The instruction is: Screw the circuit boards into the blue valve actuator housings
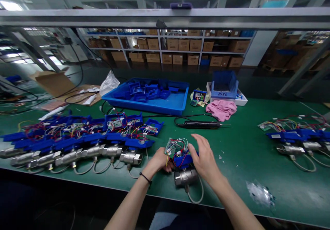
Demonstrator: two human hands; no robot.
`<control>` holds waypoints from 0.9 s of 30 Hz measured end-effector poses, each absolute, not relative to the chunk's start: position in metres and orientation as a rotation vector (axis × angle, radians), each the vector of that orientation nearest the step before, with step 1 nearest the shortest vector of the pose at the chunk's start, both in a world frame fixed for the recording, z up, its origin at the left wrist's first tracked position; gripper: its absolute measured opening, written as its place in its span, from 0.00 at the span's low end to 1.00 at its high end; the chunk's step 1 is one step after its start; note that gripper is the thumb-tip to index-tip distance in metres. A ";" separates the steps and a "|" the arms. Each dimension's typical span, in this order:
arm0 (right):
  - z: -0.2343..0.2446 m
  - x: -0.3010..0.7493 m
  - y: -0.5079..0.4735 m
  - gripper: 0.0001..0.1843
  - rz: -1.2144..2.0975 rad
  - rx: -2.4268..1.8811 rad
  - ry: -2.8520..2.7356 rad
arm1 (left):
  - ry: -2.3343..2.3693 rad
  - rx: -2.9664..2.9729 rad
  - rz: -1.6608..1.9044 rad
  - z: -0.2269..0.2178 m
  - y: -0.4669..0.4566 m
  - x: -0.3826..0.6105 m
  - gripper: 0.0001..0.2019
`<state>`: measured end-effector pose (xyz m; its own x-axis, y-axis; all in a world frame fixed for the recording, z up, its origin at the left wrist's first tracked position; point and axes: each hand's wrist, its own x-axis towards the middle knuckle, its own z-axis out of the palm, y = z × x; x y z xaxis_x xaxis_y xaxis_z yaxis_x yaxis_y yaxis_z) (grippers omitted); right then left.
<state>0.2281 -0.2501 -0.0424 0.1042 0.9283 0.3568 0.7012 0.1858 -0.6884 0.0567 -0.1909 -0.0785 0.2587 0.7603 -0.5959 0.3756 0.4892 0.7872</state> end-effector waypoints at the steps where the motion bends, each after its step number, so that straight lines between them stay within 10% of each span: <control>1: -0.039 0.226 -0.238 0.22 0.379 -1.534 -1.702 | 1.364 1.108 0.358 -0.078 -0.192 0.057 0.13; 7: -0.038 0.223 -0.202 0.10 0.591 -1.462 -1.846 | 1.423 1.086 0.465 -0.072 -0.195 0.055 0.04; 14: -0.051 0.241 -0.235 0.09 0.590 -1.392 -1.739 | 1.198 1.014 0.650 -0.047 -0.205 0.041 0.27; 27: -0.069 0.256 -0.256 0.06 0.487 -1.271 -1.647 | 1.085 1.229 0.684 -0.041 -0.213 0.053 0.23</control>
<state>0.2559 -0.2555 -0.0690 0.0069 0.8968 0.4424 0.5117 0.3769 -0.7721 0.0532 -0.2133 -0.0414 0.3724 0.8858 -0.2768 0.1315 0.2448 0.9606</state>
